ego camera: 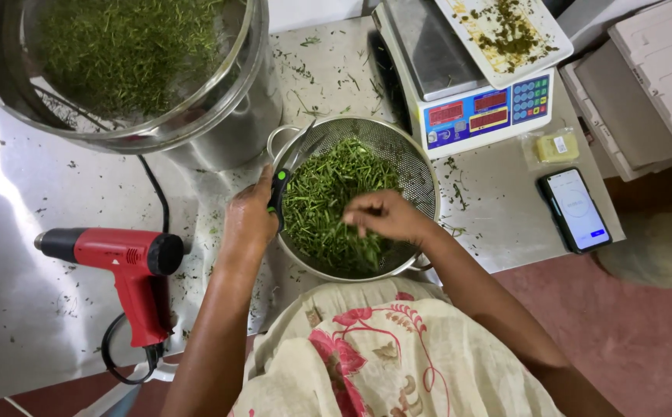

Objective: Trimming green leaves with scissors and drying them with a heat gun in a colander

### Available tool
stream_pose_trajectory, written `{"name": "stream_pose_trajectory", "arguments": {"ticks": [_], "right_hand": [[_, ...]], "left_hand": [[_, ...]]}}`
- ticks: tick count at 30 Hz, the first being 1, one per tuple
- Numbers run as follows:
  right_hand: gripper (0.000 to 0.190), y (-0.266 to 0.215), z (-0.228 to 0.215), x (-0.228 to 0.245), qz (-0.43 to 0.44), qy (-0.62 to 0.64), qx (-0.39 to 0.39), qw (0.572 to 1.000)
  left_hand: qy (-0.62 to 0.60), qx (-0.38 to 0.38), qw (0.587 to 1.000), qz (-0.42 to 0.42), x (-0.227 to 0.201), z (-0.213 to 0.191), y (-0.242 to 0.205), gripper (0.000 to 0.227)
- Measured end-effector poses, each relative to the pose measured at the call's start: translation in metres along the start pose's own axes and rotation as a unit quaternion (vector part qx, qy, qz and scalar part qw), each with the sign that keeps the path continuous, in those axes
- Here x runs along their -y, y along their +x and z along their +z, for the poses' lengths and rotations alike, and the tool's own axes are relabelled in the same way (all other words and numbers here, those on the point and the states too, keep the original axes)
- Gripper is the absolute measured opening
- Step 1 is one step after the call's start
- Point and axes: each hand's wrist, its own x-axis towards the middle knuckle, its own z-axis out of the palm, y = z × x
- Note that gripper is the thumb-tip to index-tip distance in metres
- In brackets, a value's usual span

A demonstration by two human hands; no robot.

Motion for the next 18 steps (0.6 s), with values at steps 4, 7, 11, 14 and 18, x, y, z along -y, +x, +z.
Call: {"name": "stream_pose_trajectory", "arguments": {"ticks": [4, 7, 11, 14, 18], "right_hand": [[0.006, 0.006, -0.009, -0.030, 0.002, -0.142, -0.145, 0.979], [0.031, 0.009, -0.010, -0.018, -0.028, -0.323, -0.181, 0.928], [0.059, 0.008, 0.014, 0.036, 0.058, -0.447, -0.056, 0.891], [0.054, 0.014, 0.005, -0.023, 0.163, -0.489, -0.068, 0.854], [0.028, 0.012, -0.012, -0.088, 0.218, -0.485, -0.160, 0.831]], "left_hand": [[0.003, 0.010, 1.000, -0.019, 0.000, 0.001, -0.001, 0.089], [-0.021, 0.024, 0.999, -0.028, -0.002, -0.003, -0.003, 0.091], [-0.020, 0.031, 0.999, -0.035, -0.005, -0.007, -0.003, 0.088], [-0.020, 0.028, 0.999, -0.035, -0.005, -0.006, -0.003, 0.087], [-0.026, 0.030, 0.999, -0.033, -0.010, -0.011, -0.004, 0.086]]}}
